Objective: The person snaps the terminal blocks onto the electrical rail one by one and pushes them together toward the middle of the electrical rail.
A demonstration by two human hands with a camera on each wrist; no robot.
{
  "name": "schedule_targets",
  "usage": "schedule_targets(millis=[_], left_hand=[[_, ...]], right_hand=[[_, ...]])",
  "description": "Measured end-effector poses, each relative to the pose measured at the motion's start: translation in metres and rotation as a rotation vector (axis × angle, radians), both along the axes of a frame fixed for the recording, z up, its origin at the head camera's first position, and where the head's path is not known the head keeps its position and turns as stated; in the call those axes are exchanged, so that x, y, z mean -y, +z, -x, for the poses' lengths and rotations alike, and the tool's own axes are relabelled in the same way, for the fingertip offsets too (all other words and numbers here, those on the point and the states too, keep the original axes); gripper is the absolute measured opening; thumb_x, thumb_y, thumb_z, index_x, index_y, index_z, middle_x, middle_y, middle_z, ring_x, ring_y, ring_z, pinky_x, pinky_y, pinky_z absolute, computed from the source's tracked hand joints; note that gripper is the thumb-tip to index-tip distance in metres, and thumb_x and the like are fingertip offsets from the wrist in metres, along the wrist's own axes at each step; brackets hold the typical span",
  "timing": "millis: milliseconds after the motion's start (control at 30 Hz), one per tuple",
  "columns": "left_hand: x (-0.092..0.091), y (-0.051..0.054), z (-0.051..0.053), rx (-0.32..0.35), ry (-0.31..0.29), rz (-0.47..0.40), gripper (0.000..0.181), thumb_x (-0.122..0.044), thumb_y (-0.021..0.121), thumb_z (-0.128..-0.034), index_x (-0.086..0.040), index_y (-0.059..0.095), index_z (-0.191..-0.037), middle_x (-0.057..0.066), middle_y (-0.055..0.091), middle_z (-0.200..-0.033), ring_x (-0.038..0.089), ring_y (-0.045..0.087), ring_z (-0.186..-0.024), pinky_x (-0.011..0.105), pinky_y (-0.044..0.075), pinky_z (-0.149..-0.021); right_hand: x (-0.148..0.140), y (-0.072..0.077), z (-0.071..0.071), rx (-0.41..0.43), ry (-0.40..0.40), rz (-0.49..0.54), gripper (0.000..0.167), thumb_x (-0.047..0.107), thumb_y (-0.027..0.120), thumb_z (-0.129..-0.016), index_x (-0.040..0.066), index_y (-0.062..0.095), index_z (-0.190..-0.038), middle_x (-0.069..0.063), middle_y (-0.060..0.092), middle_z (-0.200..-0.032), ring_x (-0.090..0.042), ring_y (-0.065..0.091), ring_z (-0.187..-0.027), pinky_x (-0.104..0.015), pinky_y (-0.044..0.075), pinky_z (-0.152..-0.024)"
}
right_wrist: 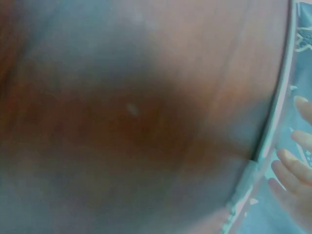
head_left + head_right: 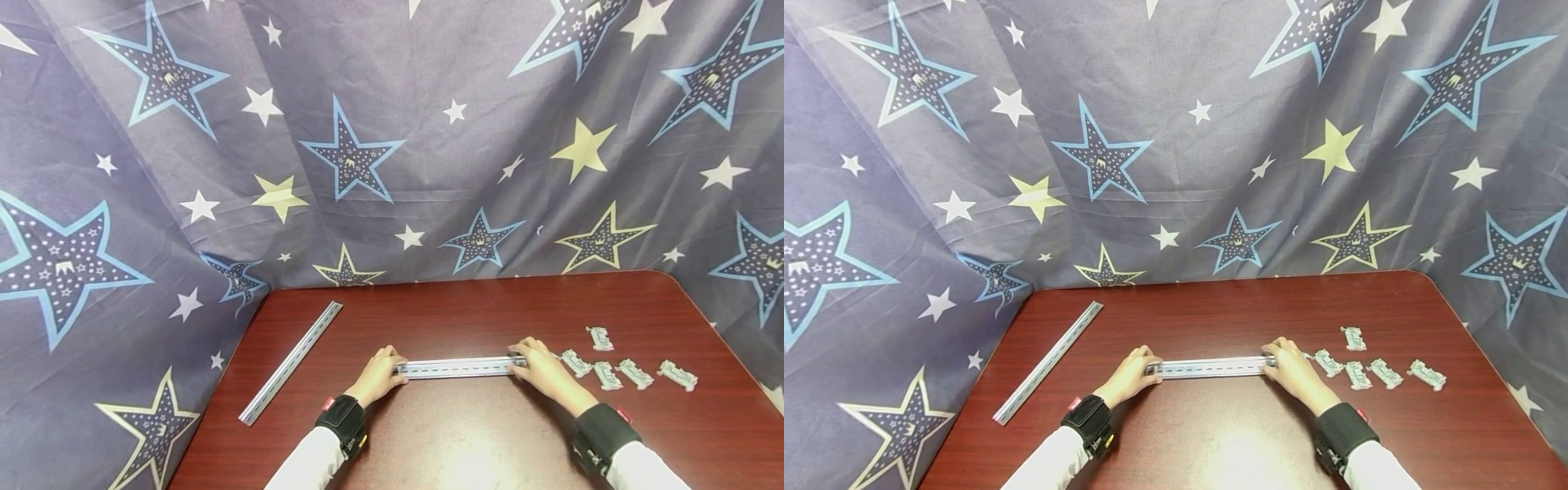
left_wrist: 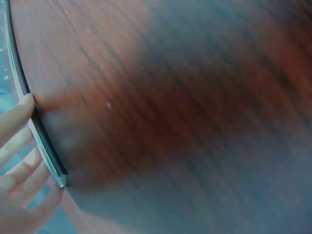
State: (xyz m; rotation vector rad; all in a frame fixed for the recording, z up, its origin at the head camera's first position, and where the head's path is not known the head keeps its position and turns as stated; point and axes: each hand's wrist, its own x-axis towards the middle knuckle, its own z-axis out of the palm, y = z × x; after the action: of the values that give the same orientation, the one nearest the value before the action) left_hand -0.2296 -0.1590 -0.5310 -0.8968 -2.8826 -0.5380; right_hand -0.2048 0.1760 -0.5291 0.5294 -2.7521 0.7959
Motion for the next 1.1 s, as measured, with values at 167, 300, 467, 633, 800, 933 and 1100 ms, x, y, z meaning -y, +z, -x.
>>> schedule_targets(millis=[167, 300, 467, 633, 800, 933, 1100], left_hand=[[-0.001, 0.001, -0.001, 0.005, 0.0, -0.004, 0.03, -0.016, 0.072, -0.0696, -0.001, 0.065, -0.095, 0.007, 0.051, -0.084, 0.021, 0.048, -0.081, 0.036, 0.04, -0.07], [-0.001, 0.001, 0.0, 0.002, 0.006, -0.003, 0.03, -0.016, 0.072, -0.0693, -0.001, 0.065, -0.095, 0.007, 0.051, -0.084, 0.021, 0.048, -0.081, 0.036, 0.04, -0.07], [-0.001, -0.001, 0.0, -0.002, 0.01, 0.0, 0.031, -0.016, 0.072, -0.0694, -0.002, 0.065, -0.096, 0.006, 0.051, -0.084, 0.02, 0.048, -0.081, 0.035, 0.04, -0.069], [0.0, -0.001, -0.001, -0.001, 0.006, 0.0, 0.031, -0.016, 0.072, -0.0697, -0.002, 0.065, -0.096, 0.006, 0.051, -0.085, 0.02, 0.047, -0.08, 0.035, 0.04, -0.068], [-0.001, 0.0, -0.002, 0.0, 0.006, -0.001, 0.03, -0.017, 0.072, -0.0701, -0.002, 0.065, -0.096, 0.006, 0.051, -0.085, 0.02, 0.047, -0.081, 0.035, 0.04, -0.068], [0.0, 0.001, -0.003, 0.0, 0.011, -0.005, 0.03, -0.016, 0.072, -0.0698, -0.002, 0.065, -0.096, 0.005, 0.05, -0.085, 0.02, 0.048, -0.081, 0.035, 0.04, -0.068], [0.0, 0.001, -0.003, -0.006, 0.013, -0.016, 0.031, -0.016, 0.072, -0.0696, -0.002, 0.065, -0.096, 0.005, 0.05, -0.085, 0.021, 0.048, -0.081, 0.035, 0.04, -0.069]], right_hand=[[-0.012, 0.013, 0.002, 0.016, -0.019, 0.024, 0.03, 0.007, 0.069, -0.071, -0.003, 0.062, -0.099, -0.012, 0.055, -0.088, -0.03, 0.052, -0.084, -0.042, 0.042, -0.073], [-0.023, 0.023, 0.003, 0.023, -0.033, 0.033, 0.03, 0.007, 0.068, -0.072, -0.004, 0.062, -0.1, -0.014, 0.056, -0.089, -0.03, 0.052, -0.083, -0.043, 0.042, -0.072], [-0.035, 0.028, 0.002, 0.014, -0.05, 0.045, 0.029, 0.005, 0.067, -0.072, -0.006, 0.061, -0.099, -0.018, 0.057, -0.09, -0.036, 0.054, -0.087, -0.047, 0.042, -0.075], [-0.043, 0.025, 0.0, 0.024, -0.053, 0.044, 0.029, 0.003, 0.066, -0.072, -0.006, 0.061, -0.099, -0.017, 0.058, -0.09, -0.034, 0.055, -0.086, -0.046, 0.043, -0.072], [-0.046, 0.022, -0.004, 0.041, -0.042, 0.043, 0.031, 0.0, 0.066, -0.069, -0.006, 0.061, -0.099, -0.017, 0.058, -0.09, -0.034, 0.056, -0.086, -0.045, 0.042, -0.073], [-0.047, 0.019, -0.009, 0.072, -0.051, 0.037, 0.031, 0.0, 0.065, -0.07, -0.006, 0.061, -0.1, -0.017, 0.057, -0.091, -0.035, 0.055, -0.087, -0.046, 0.043, -0.074], [-0.046, 0.014, -0.012, 0.102, -0.058, 0.013, 0.032, 0.001, 0.067, -0.07, -0.007, 0.06, -0.1, -0.017, 0.057, -0.091, -0.032, 0.055, -0.084, -0.044, 0.043, -0.07]])
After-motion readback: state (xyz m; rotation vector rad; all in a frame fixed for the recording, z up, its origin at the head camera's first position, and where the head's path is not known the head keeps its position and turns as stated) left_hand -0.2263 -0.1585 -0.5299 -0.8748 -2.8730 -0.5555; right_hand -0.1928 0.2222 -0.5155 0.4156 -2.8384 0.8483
